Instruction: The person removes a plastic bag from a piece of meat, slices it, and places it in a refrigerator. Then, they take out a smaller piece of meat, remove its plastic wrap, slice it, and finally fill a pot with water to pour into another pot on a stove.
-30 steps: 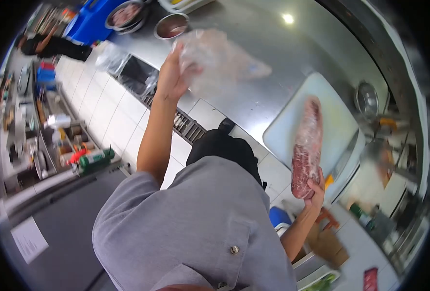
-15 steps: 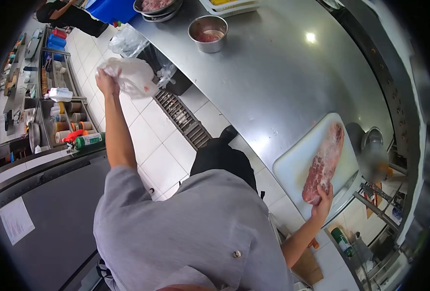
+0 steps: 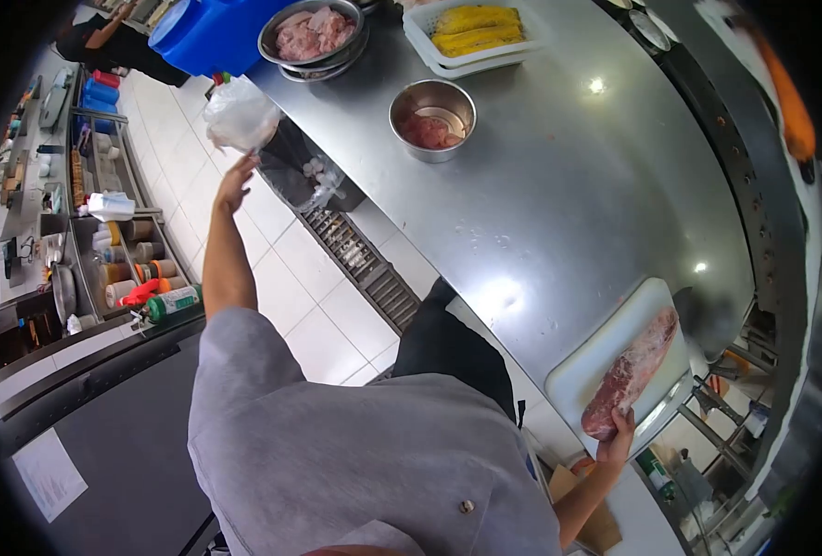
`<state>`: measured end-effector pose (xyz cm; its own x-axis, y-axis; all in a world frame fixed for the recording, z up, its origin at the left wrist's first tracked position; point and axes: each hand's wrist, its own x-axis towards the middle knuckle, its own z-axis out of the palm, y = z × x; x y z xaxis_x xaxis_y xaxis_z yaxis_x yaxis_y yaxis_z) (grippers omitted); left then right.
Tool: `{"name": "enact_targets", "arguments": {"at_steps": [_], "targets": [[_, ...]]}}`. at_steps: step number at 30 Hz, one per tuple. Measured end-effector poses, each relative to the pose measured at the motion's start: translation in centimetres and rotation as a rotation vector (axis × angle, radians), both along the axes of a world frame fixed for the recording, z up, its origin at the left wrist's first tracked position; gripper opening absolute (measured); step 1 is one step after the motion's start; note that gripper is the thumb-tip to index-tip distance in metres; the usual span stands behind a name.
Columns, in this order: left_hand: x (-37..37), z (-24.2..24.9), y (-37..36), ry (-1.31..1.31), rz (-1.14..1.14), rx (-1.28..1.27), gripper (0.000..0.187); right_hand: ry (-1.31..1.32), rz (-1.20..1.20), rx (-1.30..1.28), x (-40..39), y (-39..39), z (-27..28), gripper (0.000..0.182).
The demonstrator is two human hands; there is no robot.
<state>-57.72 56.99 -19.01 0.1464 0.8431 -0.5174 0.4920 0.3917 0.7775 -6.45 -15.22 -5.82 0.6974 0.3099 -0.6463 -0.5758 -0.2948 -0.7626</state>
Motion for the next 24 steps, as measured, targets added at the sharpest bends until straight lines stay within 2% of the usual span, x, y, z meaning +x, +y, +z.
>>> {"name": "enact_targets", "arguments": {"at_steps": [2, 6, 8, 10, 12, 14, 16, 17, 18, 20, 21, 23, 24], "targets": [[-0.3, -4.6, -2.8, 0.079, -0.118, -0.046, 0.07, 0.013, 0.024, -0.023, 0.1, 0.5, 0.1, 0.05], [-0.9, -12.2, -11.8, 0.021, -0.006, -0.263, 0.065, 0.041, 0.021, 0.016, -0.3, 1.2, 0.2, 0.048], [-0.7, -13.8, -17.6, -0.034, 0.191, -0.405, 0.061, 0.108, -0.023, 0.021, -0.3, 1.2, 0.1, 0.047], [-1.1, -15.5, -23.8, -0.073, 0.272, -0.473, 0.058, 0.101, -0.034, -0.069, 0.0, 0.9, -0.3, 0.051], [-1.8, -16.0, -29.8, 0.037, 0.18, -0.581, 0.056, 0.021, 0.092, -0.437, 0.7, 0.8, -0.6, 0.049], [-3.2, -16.1, -35.4, 0.139, 0.07, -0.63, 0.055, -0.047, 0.178, -0.447, 2.6, -0.2, -1.0, 0.05], [-5.9, -15.6, -39.9, 0.119, 0.158, -0.676, 0.054, -0.069, 0.191, -0.556, 3.0, 0.3, -1.3, 0.052], [-7.9, -15.0, -41.3, 0.131, 0.233, -0.706, 0.052, -0.159, 0.284, -0.644, 3.2, 1.1, -0.3, 0.056], [-9.4, -14.9, -42.5, 0.13, 0.308, -0.743, 0.05, -0.417, 0.355, -0.821, 2.7, 2.5, 0.7, 0.057], [-13.7, -15.3, -42.7, 0.219, 0.34, -0.794, 0.047, -1.309, 0.685, -1.204, 4.3, 3.1, 0.4, 0.045], [-15.9, -16.6, -41.8, 0.263, 0.339, -0.76, 0.045, -1.337, 0.688, -1.202, 2.6, 6.5, 1.8, 0.045], [-19.1, -19.0, -39.0, 0.313, 0.334, -0.652, 0.043, -1.418, 0.491, -0.741, -4.4, 16.5, 5.6, 0.027], [-20.2, -19.7, -36.7, 0.321, 0.33, -0.575, 0.042, -1.444, 0.519, -0.736, -6.2, 19.3, 6.0, 0.027]]}}
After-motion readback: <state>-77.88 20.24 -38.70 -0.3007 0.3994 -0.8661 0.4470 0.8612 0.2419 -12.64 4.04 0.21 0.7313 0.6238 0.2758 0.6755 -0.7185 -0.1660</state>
